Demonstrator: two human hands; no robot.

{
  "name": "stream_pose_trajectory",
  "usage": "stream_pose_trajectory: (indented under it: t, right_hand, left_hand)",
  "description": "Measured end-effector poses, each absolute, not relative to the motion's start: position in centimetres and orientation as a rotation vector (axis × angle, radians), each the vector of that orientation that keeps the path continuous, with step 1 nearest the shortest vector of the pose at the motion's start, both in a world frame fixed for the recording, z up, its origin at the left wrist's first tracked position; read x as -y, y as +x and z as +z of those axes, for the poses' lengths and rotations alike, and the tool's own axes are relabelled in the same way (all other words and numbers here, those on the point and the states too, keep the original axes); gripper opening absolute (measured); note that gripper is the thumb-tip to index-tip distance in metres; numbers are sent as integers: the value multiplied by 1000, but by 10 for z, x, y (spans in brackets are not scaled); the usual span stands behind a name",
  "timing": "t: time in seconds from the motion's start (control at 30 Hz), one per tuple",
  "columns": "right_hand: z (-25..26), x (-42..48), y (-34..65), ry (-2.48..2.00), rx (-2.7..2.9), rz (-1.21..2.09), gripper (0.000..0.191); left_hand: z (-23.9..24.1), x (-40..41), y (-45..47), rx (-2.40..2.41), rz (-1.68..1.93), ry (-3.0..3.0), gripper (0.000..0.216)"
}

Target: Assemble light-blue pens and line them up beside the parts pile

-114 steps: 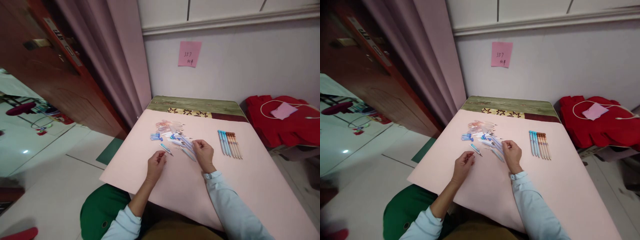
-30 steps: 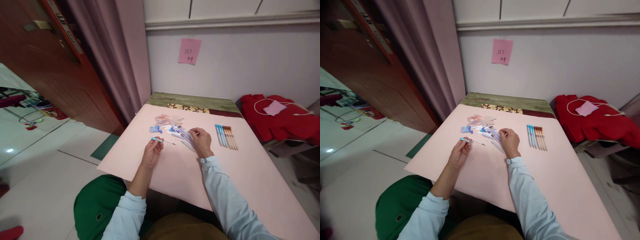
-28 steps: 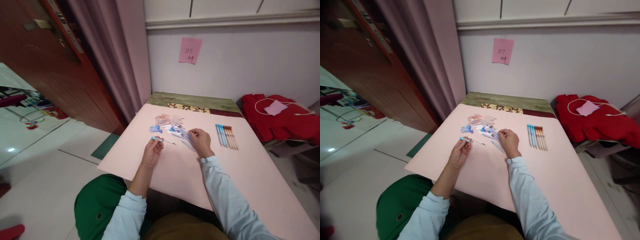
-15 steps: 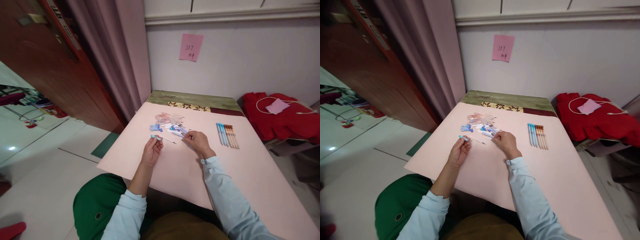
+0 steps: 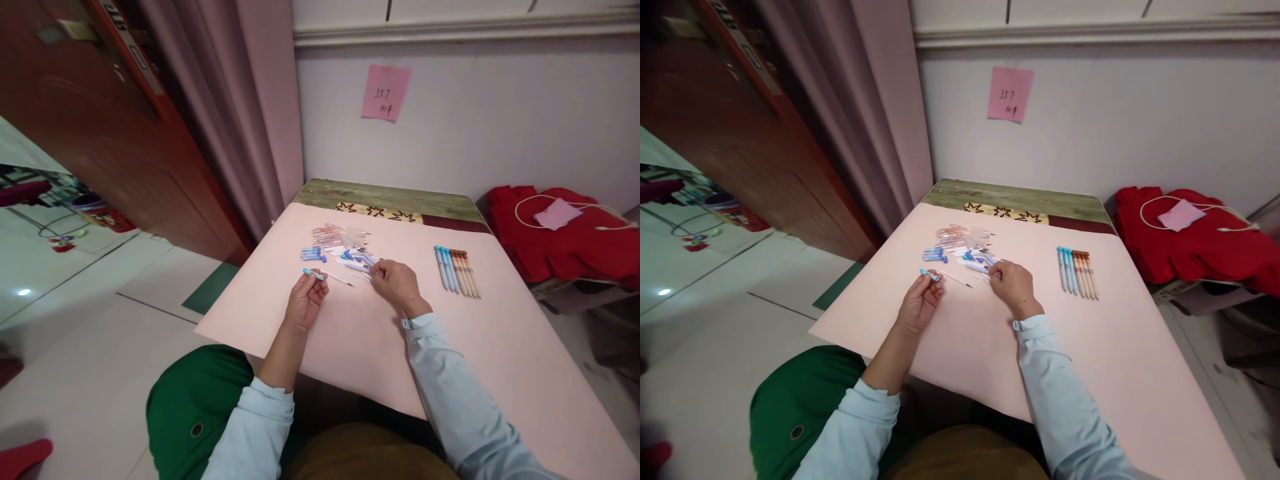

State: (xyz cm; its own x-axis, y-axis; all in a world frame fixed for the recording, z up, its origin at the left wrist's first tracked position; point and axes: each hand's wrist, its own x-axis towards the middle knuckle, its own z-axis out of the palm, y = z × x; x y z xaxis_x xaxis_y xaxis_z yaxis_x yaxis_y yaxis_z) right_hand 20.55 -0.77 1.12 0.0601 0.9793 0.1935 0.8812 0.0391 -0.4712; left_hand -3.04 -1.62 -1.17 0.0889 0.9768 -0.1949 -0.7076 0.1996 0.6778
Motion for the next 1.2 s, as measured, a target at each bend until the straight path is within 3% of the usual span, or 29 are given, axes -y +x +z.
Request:
stream_pose_trajectory:
  t: [0.2,0.73,0.83,1.03,1.2]
  right_hand:
    - [7,10,192,-1853,1960,192,13]
    - [7,15,176,-1886,1842,-25,19]
    - [12,16,176,-1745,1689,97,19]
    - [12,22,157,-1293,1537,689,23]
    - [13,29,145,-1178,1640,696,15]
  left_hand:
    - [-12,16,-30,-698,1322,478,22]
    - [-8,22,-27,-721,1268,560,24]
    - [-7,23,-26,-724,1222,583,25]
    - [-11,23,-26,-693,1226,564,20]
    - [-13,22,-26,-670,1250,513,22]
